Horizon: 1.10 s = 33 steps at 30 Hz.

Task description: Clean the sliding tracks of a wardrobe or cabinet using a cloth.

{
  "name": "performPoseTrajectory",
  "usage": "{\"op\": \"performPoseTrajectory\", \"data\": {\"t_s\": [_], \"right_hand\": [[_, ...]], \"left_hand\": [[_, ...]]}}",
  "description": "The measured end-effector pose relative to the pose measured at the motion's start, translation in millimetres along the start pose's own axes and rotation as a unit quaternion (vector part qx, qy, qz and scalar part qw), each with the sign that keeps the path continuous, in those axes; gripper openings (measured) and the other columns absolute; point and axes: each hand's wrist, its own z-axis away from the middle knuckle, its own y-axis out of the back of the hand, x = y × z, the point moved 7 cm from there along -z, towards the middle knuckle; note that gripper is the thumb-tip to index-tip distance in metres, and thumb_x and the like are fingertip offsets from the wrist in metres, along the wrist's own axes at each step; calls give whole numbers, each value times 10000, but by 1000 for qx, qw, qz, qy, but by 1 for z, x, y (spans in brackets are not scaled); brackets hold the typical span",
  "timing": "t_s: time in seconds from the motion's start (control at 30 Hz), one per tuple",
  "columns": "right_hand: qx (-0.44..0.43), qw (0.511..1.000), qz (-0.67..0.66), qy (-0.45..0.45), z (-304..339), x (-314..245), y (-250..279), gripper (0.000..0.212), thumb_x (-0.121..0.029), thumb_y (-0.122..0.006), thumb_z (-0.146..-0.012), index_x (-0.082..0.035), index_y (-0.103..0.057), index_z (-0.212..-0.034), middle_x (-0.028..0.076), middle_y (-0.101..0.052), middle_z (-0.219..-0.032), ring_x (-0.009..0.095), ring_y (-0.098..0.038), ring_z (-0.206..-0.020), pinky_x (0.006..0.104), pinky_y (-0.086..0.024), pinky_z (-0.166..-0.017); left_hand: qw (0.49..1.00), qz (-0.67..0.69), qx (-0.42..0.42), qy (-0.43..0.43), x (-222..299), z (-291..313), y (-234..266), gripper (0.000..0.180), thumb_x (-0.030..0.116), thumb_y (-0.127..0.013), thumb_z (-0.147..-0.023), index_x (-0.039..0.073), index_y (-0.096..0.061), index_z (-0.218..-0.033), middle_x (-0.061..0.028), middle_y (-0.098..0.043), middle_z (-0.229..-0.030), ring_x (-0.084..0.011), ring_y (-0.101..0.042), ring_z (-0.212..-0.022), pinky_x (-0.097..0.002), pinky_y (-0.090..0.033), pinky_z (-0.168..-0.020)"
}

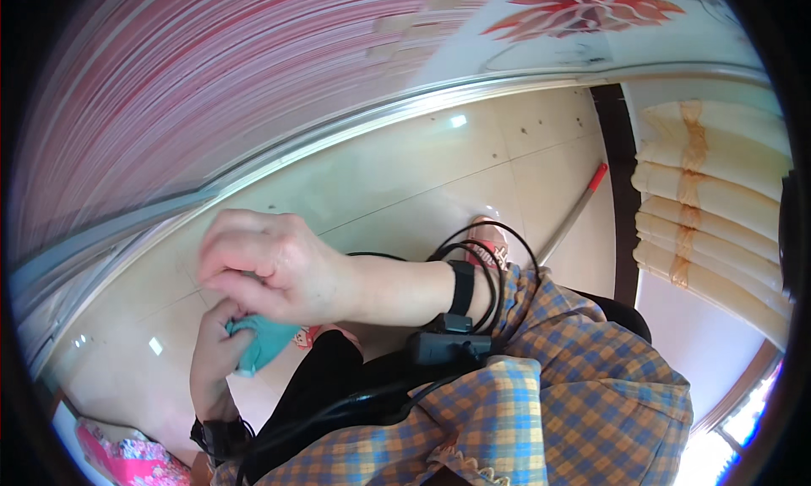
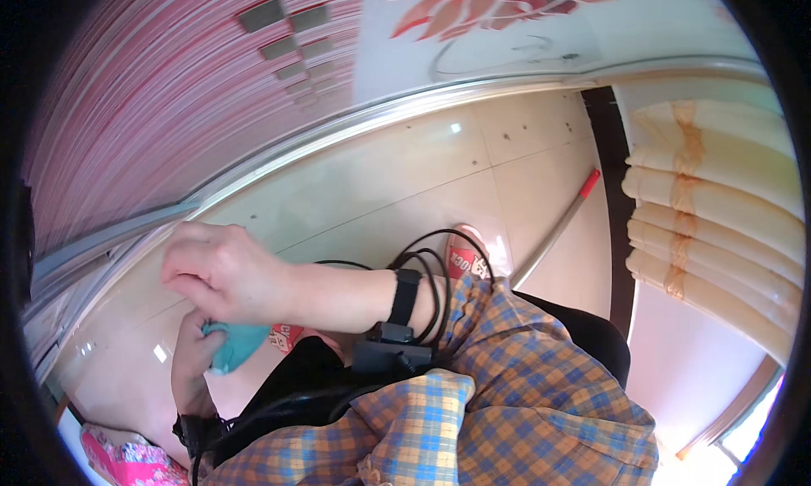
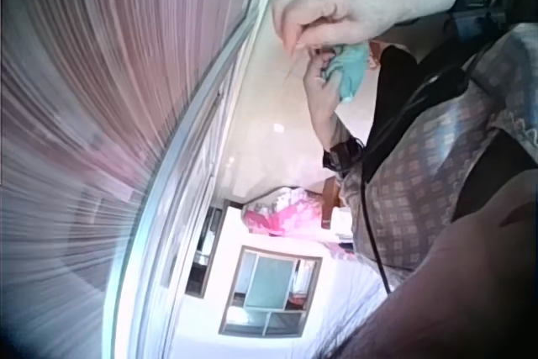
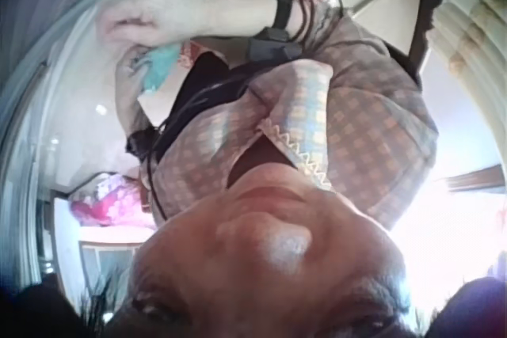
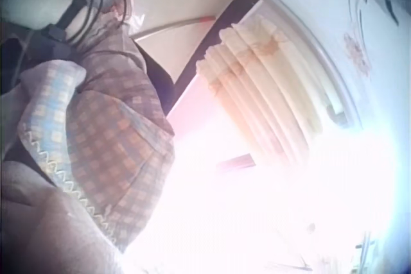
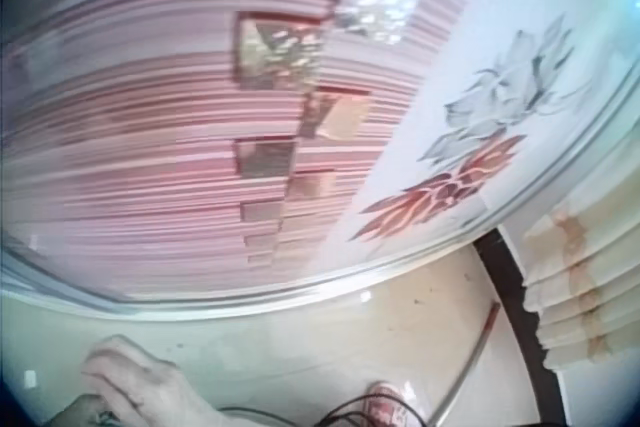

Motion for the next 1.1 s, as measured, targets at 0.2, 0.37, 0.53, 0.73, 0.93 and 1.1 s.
{"op": "performPoseTrajectory", "data": {"t_s": [0.2,0.37,0.53,0.73,0.93,1.1], "right_hand": [[-13,965,-134,-223,37,55,3,86,-48,-588,-865,-9,-586,-788,89,-574,-762,165,-611,-587,290,-475,-525],[94,933,-220,-269,23,72,24,98,-74,-583,-877,11,-571,-831,49,-561,-709,102,-570,-578,268,-467,-495],[92,948,-229,-202,9,49,25,106,-89,-582,-871,-1,-557,-817,29,-549,-642,95,-559,-563,260,-454,-485],[44,925,-329,-186,-9,7,36,193,-132,-598,-888,-6,-516,-768,28,-540,-620,88,-552,-509,258,-443,-456],[-17,944,-284,-169,3,-4,47,203,-111,-607,-866,7,-501,-738,53,-552,-596,139,-611,-483,280,-445,-418],[8,943,-270,-196,11,11,59,186,-85,-605,-838,14,-520,-705,78,-586,-592,156,-627,-491,296,-465,-427]], "left_hand": [[919,305,217,-124,51,43,-10,365,33,-545,-746,-35,-540,-1105,-88,-577,-978,-144,-559,-883,-250,-429,-771],[916,223,280,-182,73,53,21,391,68,-521,-793,-32,-503,-1170,-98,-552,-1057,-157,-539,-946,-269,-407,-824],[905,137,327,-234,130,82,62,418,102,-497,-839,-30,-466,-1234,-109,-528,-1135,-169,-518,-1009,-289,-386,-878],[900,80,361,-231,175,109,65,453,143,-468,-894,-26,-421,-1312,-122,-498,-1229,-185,-494,-1084,-313,-359,-942],[905,60,366,-208,182,119,50,490,184,-440,-950,-23,-377,-1389,-134,-468,-1324,-200,-470,-1159,-336,-333,-1006],[908,66,363,-197,192,121,41,599,213,-527,-907,-28,-328,-1418,-167,-432,-1367,-270,-410,-1254,-392,-238,-1084]]}}
